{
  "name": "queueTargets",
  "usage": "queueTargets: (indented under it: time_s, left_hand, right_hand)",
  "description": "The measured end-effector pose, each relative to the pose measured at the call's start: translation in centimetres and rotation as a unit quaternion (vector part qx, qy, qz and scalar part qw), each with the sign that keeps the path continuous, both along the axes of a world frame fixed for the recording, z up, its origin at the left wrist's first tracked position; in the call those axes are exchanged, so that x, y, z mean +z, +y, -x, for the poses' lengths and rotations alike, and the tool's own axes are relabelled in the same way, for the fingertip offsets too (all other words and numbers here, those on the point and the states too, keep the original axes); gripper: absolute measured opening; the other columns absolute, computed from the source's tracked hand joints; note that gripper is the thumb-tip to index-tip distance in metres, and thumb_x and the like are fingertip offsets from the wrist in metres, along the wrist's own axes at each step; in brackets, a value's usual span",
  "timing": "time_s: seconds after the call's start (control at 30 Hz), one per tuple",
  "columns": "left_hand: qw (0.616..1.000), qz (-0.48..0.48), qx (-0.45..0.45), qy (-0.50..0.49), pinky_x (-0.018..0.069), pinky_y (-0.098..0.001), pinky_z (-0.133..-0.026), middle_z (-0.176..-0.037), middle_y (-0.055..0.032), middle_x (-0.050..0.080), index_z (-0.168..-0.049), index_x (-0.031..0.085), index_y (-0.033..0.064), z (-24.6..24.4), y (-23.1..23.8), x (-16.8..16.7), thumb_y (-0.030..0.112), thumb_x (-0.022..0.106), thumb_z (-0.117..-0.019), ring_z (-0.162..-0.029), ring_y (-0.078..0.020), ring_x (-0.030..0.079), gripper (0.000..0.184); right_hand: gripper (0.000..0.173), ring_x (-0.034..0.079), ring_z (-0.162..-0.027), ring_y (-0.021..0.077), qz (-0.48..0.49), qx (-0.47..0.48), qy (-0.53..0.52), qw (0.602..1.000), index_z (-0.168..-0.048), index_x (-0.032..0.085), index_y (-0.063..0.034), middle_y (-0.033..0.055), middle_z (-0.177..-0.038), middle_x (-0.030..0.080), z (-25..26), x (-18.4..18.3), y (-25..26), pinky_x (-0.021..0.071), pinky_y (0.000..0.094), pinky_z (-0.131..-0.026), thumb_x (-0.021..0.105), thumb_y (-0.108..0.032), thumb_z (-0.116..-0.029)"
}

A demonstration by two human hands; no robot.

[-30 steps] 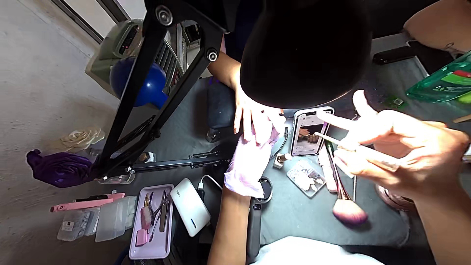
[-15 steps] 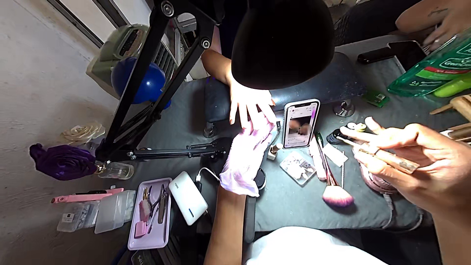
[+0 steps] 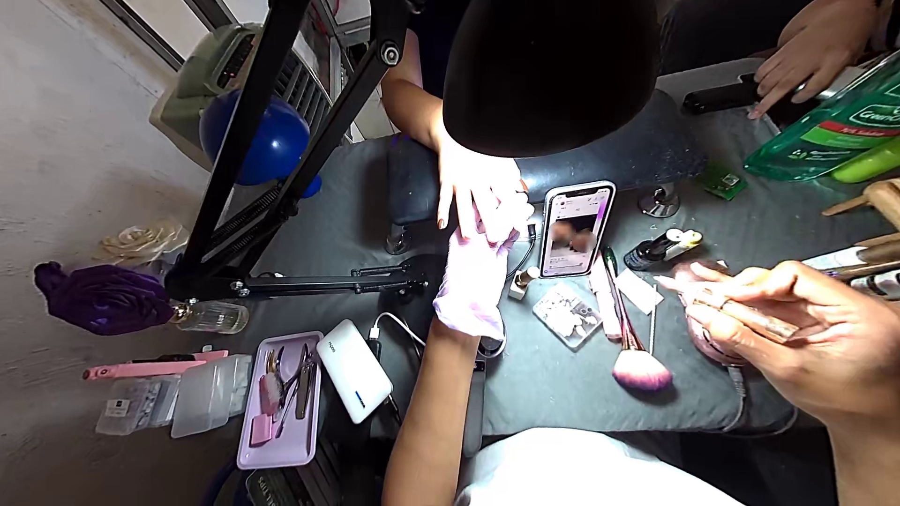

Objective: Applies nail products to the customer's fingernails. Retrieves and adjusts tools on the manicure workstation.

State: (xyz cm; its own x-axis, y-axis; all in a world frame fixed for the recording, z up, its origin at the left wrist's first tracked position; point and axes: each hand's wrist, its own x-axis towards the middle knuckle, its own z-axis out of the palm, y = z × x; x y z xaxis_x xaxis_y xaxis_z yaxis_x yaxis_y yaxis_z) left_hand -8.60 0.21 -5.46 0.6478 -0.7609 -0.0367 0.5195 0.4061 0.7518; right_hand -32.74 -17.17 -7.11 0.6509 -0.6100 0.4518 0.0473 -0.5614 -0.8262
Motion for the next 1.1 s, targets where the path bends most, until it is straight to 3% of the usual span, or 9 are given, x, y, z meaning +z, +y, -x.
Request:
queueTargets:
  time_s: [0.13, 0.23, 0.3, 0.37, 0.5, 0.63, 0.8, 0.9, 1.1]
  left_hand:
    - [1.000, -0.008, 0.006, -0.021, 0.0534, -0.0232, -0.091, -0.115, 0.0007, 0.068, -0.126, 0.061, 0.0190, -0.2, 0.1, -0.5, 0.017, 0.051, -0.1056, -0.106, -0.0089, 0.065, 0.023]
    - [1.000, -0.015, 0.000, -0.019, 0.0516, -0.0263, -0.098, -0.127, 0.0003, 0.065, -0.136, 0.056, 0.0202, -0.2, 0.3, -0.5, 0.022, 0.044, -0.1090, -0.115, -0.0110, 0.063, 0.029]
    - [0.998, -0.047, 0.004, -0.029, 0.0513, -0.0261, -0.098, -0.123, 0.0013, 0.066, -0.133, 0.058, 0.0197, 0.1, 0.5, -0.3, 0.024, 0.043, -0.1094, -0.114, -0.0097, 0.062, 0.028]
    - [0.997, -0.058, -0.008, -0.041, 0.0518, -0.0256, -0.098, -0.122, 0.0005, 0.067, -0.130, 0.060, 0.0172, 0.3, 1.1, -0.4, 0.019, 0.048, -0.1074, -0.114, -0.0097, 0.063, 0.025]
    - [0.983, -0.151, -0.048, -0.089, 0.0531, -0.0243, -0.095, -0.133, -0.0029, 0.065, -0.140, 0.055, 0.0136, 0.7, 2.7, 0.2, 0.009, 0.051, -0.1042, -0.112, -0.0099, 0.065, 0.037]
    - [0.940, -0.252, -0.066, -0.222, 0.0544, -0.0319, -0.101, -0.136, -0.0082, 0.065, -0.144, 0.053, 0.0056, 2.7, 6.9, 2.4, 0.001, 0.049, -0.1029, -0.120, -0.0182, 0.066, 0.042]
    - [0.877, -0.296, 0.053, -0.374, 0.0567, -0.0271, -0.099, -0.119, -0.0067, 0.074, -0.121, 0.070, -0.0001, 5.4, 11.6, 6.1, -0.003, 0.062, -0.0937, -0.111, -0.0156, 0.070, 0.029]
    - [0.865, -0.287, 0.100, -0.399, 0.0575, -0.0278, -0.098, -0.116, -0.0060, 0.075, -0.120, 0.071, 0.0003, 5.4, 12.5, 6.2, -0.002, 0.062, -0.0935, -0.109, -0.0168, 0.071, 0.028]
    - [0.871, -0.268, 0.115, -0.396, 0.0577, -0.0294, -0.098, -0.115, -0.0069, 0.075, -0.118, 0.072, -0.0006, 5.5, 12.5, 5.8, -0.002, 0.062, -0.0939, -0.109, -0.0184, 0.072, 0.026]
  right_hand:
    - [0.022, 0.074, -0.100, 0.0102, 0.007, 0.001, 0.011, 1.000, -0.098, 0.066, -0.0149, -0.0057, -0.101, 0.075, -0.1, -0.1, 0.1, 0.0620, 0.0277, -0.093, 0.079, -0.025, -0.0825]
    - [0.025, 0.073, -0.097, 0.0053, 0.015, -0.005, 0.020, 1.000, -0.098, 0.066, -0.0127, -0.0063, -0.100, 0.075, -0.3, -0.1, 0.6, 0.0619, 0.0224, -0.088, 0.079, -0.027, -0.0819]
    - [0.027, 0.073, -0.094, 0.0037, 0.016, -0.010, 0.028, 0.999, -0.098, 0.066, -0.0097, -0.0047, -0.099, 0.074, -0.2, -0.4, 0.9, 0.0618, 0.0201, -0.084, 0.079, -0.027, -0.0809]
    - [0.027, 0.073, -0.091, 0.0026, 0.010, -0.008, 0.034, 0.999, -0.099, 0.067, -0.0101, -0.0055, -0.098, 0.074, -0.2, -0.5, 1.2, 0.0623, 0.0193, -0.081, 0.079, -0.025, -0.0811]
    - [0.030, 0.069, -0.080, -0.0009, 0.019, -0.031, 0.058, 0.998, -0.103, 0.068, -0.0105, -0.0062, -0.095, 0.072, -0.3, -0.4, 1.4, 0.0597, 0.0178, -0.072, 0.080, -0.029, -0.0834]
    - [0.027, 0.071, -0.089, 0.0015, 0.082, 0.018, 0.087, 0.993, -0.100, 0.072, -0.0066, -0.0021, -0.098, 0.074, -1.3, -0.1, 2.0, 0.0614, 0.0215, -0.083, 0.080, -0.021, -0.0792]
    - [0.023, 0.070, -0.081, 0.0147, 0.197, 0.068, 0.148, 0.967, -0.097, 0.078, -0.0081, 0.0053, -0.088, 0.074, -3.3, -1.7, 3.0, 0.0566, 0.0354, -0.072, 0.071, -0.025, -0.0841]
    - [0.024, 0.070, -0.078, 0.0220, 0.236, 0.071, 0.174, 0.953, -0.097, 0.078, -0.0086, 0.0068, -0.087, 0.073, -4.0, -2.6, 3.3, 0.0541, 0.0438, -0.066, 0.067, -0.027, -0.0874]
    - [0.025, 0.069, -0.076, 0.0233, 0.268, 0.073, 0.193, 0.941, -0.094, 0.078, -0.0092, 0.0068, -0.084, 0.072, -4.3, -3.0, 3.4, 0.0512, 0.0445, -0.066, 0.066, -0.030, -0.0873]
